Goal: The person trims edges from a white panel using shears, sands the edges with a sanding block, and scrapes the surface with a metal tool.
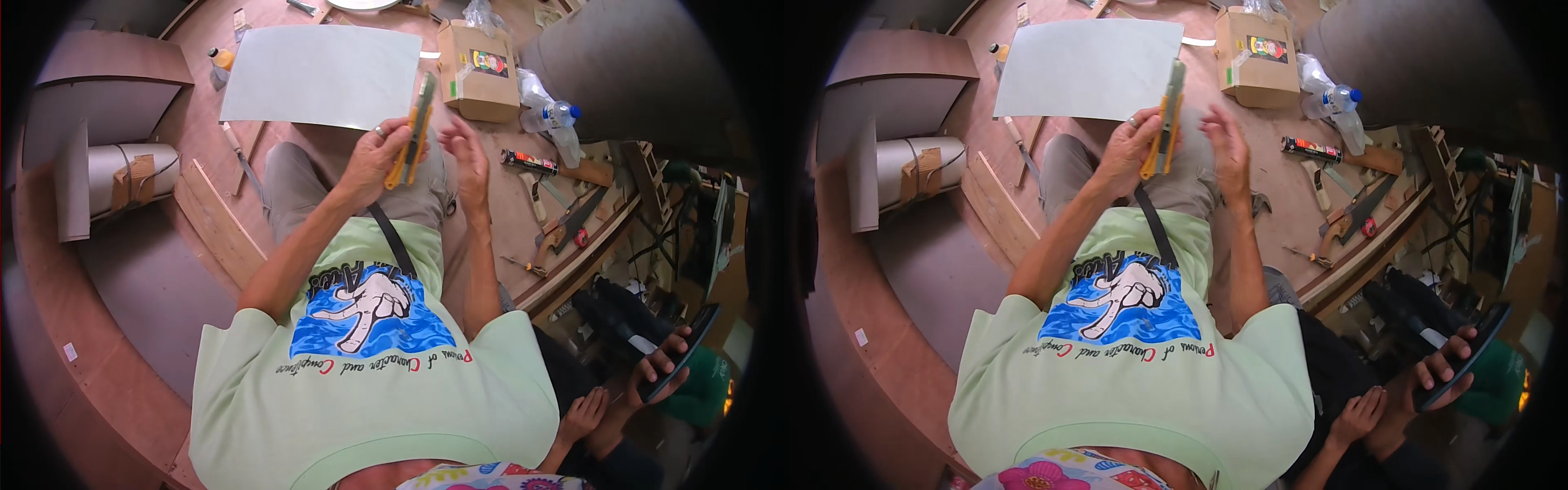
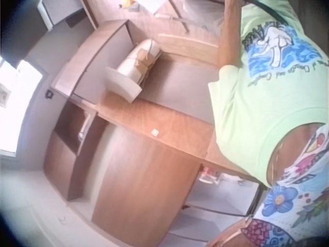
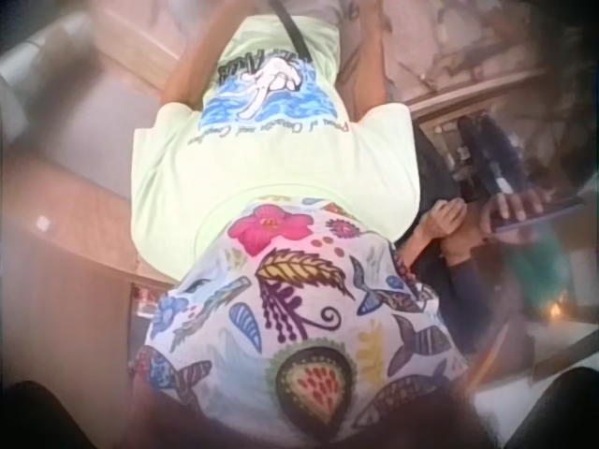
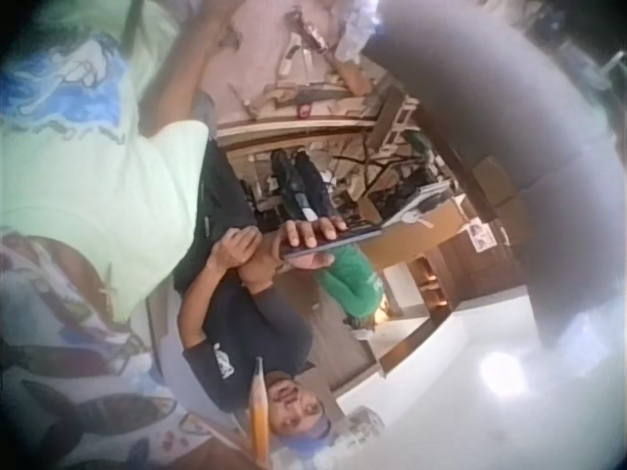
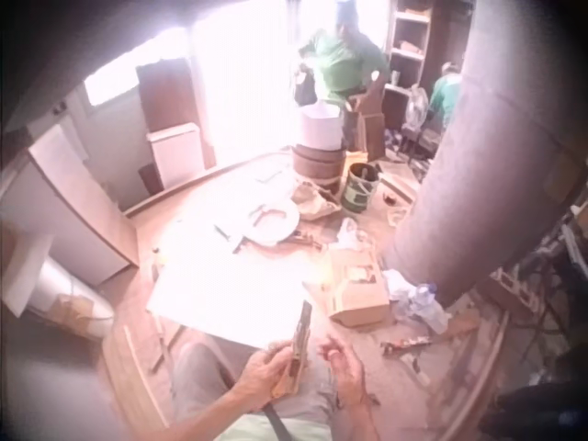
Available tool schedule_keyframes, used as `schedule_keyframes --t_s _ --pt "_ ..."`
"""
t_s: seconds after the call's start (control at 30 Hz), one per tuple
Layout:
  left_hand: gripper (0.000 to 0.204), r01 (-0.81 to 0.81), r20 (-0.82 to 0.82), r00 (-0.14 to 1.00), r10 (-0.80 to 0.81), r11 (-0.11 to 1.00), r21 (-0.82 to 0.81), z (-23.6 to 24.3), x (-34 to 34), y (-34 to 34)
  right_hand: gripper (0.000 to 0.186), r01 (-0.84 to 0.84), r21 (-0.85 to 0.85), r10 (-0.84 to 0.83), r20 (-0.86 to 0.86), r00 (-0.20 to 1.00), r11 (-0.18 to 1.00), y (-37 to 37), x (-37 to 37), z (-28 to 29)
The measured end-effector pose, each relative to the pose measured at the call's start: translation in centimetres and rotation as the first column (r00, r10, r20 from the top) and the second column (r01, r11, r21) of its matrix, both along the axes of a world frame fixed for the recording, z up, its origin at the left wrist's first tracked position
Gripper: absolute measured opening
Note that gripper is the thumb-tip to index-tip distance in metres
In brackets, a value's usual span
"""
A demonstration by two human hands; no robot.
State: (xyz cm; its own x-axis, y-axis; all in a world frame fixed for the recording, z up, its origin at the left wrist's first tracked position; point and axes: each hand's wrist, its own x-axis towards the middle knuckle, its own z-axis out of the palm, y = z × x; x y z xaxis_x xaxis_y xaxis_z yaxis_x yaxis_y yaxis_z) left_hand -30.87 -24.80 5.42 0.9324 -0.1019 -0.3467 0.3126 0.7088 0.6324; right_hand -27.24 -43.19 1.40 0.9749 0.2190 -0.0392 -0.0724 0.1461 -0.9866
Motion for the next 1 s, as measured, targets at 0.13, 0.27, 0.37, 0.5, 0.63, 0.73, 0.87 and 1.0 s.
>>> schedule_keyframes --t_s 0.13,0.27,0.37,0.5,0.63,0.73,0.87,1.0 --pt "0.026 -0.055 0.079 0.996 0.047 0.993 0.104 -1.3 1.6 -0.7 0.042 -0.126 0.118 0.133 -0.050 0.990 0.985 4.8 2.0 2.9" --pt "0.019 -0.304 0.333 0.941 0.066 0.599 0.741 -2.3 4.1 3.2 0.039 -0.006 0.077 0.015 -0.118 0.993 0.997 5.9 5.8 2.9" --pt "0.017 -0.546 0.536 0.833 0.140 0.370 0.751 -1.3 6.6 7.5 0.040 -0.139 -0.138 0.130 -0.072 0.989 0.981 3.4 12.4 1.2" --pt "0.010 -0.578 0.575 0.816 0.058 0.066 0.813 -3.2 8.6 12.3 0.040 -0.338 -0.351 0.305 -0.147 0.941 0.873 2.2 17.0 -0.9" --pt "0.009 -0.578 0.572 0.816 0.081 0.083 0.812 -4.1 8.7 12.6 0.041 -0.406 -0.473 0.393 -0.132 0.910 0.781 2.4 18.0 -0.3" --pt "0.009 -0.570 0.569 0.822 0.025 0.010 0.822 -4.1 8.5 12.5 0.042 -0.387 -0.527 0.377 -0.132 0.917 0.757 2.8 18.5 -0.3" --pt "0.008 -0.572 0.572 0.820 0.005 -0.008 0.820 -4.2 8.6 12.7 0.042 -0.397 -0.569 0.378 -0.158 0.912 0.720 3.2 18.5 0.1" --pt "0.007 -0.559 0.559 0.829 0.008 -0.015 0.829 -4.1 8.5 12.7 0.040 -0.392 -0.559 0.349 -0.188 0.918 0.730 3.0 18.7 -0.2"
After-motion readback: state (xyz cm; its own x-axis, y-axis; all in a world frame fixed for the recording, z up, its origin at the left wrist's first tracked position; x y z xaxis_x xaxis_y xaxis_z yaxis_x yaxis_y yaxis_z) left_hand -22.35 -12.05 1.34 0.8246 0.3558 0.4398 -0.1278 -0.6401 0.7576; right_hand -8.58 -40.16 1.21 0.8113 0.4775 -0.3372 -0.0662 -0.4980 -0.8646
